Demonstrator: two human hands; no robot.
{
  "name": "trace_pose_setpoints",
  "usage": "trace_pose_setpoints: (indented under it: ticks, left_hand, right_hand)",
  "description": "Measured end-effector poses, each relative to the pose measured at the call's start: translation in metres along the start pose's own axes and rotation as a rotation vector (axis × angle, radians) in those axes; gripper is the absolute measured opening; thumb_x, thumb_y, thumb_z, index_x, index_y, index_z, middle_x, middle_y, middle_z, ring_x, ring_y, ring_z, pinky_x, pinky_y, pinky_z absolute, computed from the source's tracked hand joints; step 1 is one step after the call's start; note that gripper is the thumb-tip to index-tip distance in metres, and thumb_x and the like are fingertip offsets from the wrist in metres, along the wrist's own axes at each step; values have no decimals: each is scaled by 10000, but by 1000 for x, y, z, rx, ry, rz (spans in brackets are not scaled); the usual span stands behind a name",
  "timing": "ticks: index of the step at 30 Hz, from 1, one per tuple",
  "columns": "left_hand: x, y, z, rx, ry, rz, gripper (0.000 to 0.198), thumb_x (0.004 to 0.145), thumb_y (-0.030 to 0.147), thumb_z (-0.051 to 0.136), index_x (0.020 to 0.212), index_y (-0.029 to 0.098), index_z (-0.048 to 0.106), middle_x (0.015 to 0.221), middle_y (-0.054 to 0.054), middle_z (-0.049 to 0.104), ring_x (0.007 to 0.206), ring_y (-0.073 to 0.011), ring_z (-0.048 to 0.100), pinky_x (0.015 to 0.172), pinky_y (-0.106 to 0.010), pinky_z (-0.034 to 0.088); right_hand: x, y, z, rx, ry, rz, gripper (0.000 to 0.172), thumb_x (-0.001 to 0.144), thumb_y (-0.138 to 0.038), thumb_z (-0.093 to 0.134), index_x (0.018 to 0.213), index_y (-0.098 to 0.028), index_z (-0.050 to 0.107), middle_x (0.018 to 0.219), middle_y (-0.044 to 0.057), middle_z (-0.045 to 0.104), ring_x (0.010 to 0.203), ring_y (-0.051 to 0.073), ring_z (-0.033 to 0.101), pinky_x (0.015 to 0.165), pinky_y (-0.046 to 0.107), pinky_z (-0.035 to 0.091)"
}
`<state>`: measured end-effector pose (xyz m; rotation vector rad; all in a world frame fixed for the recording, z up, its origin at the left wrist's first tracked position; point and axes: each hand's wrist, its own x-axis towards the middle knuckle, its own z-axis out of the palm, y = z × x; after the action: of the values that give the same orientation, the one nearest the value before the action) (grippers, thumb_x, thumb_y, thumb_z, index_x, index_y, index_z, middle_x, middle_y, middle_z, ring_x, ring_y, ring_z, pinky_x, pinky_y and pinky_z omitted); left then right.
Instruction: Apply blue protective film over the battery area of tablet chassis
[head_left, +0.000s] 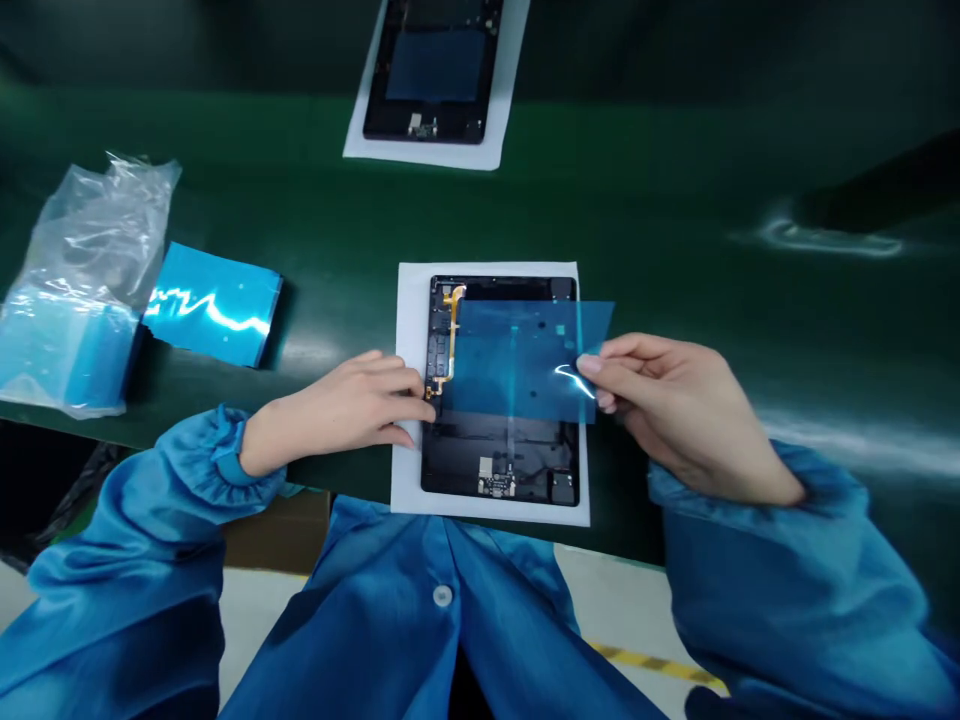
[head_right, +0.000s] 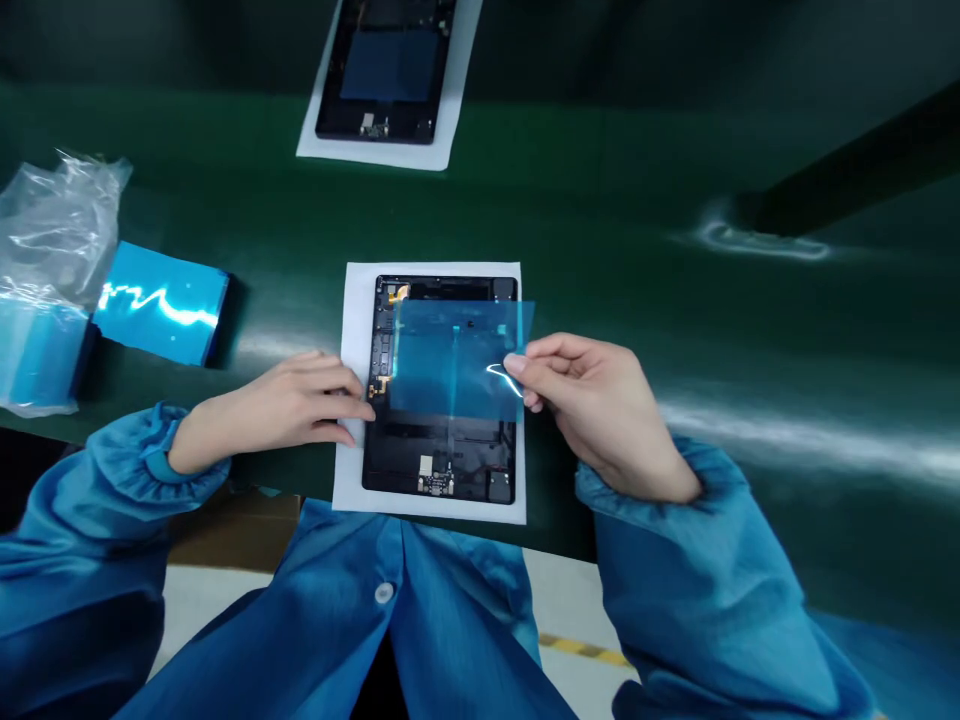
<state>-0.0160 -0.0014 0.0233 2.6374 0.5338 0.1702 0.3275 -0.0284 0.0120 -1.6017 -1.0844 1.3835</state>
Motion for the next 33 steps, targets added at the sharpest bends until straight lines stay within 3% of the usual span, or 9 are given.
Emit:
trace_pose_setpoints:
  ticks: [5,13,20,28,33]
  left_hand:
    - [11,-4,12,-48,50,26,296,997,496,717,1067,210,753,1035,-60,748,932,-209,642,815,-331,413]
    - [18,-5,13,-134,36,-33,372,1057,558,586,981,241,764,937,-29,742,857,-193,605,784,-327,392]
    - [19,-9,15,-219,0,-70,351,1053,576,591,1001,279,773,963,-21,738,865,-191,621,801,-334,382]
    - [21,-9,15,-116,137,49,347,1066,514,590,974,212,734,909,-20,713,820,-172,603,751,-313,371]
    - [21,-10,16,-116,158,66,328,1058,493,608,969,199,725,902,-24,702,809,-179,585,737,-324,378]
  right_hand:
    - [6,-1,-2,-6,-55,80,516,627,-588,966,749,-166,696,522,-43,590,441,68,529,455,242,418]
    - [2,3,-5,-90,24,92,589,578,-688,958,751,-175,727,521,-7,611,433,81,522,444,257,415]
    - [-6,10,-10,-216,32,45,518,693,-681,923,786,-202,750,543,11,629,456,108,564,453,283,426]
    - [-13,9,-10,-237,19,-23,289,787,-466,944,820,-230,781,616,-23,683,478,103,595,455,242,507]
    - [-14,10,-11,-228,15,-54,174,814,-349,934,833,-250,793,625,-43,693,492,82,607,482,191,526]
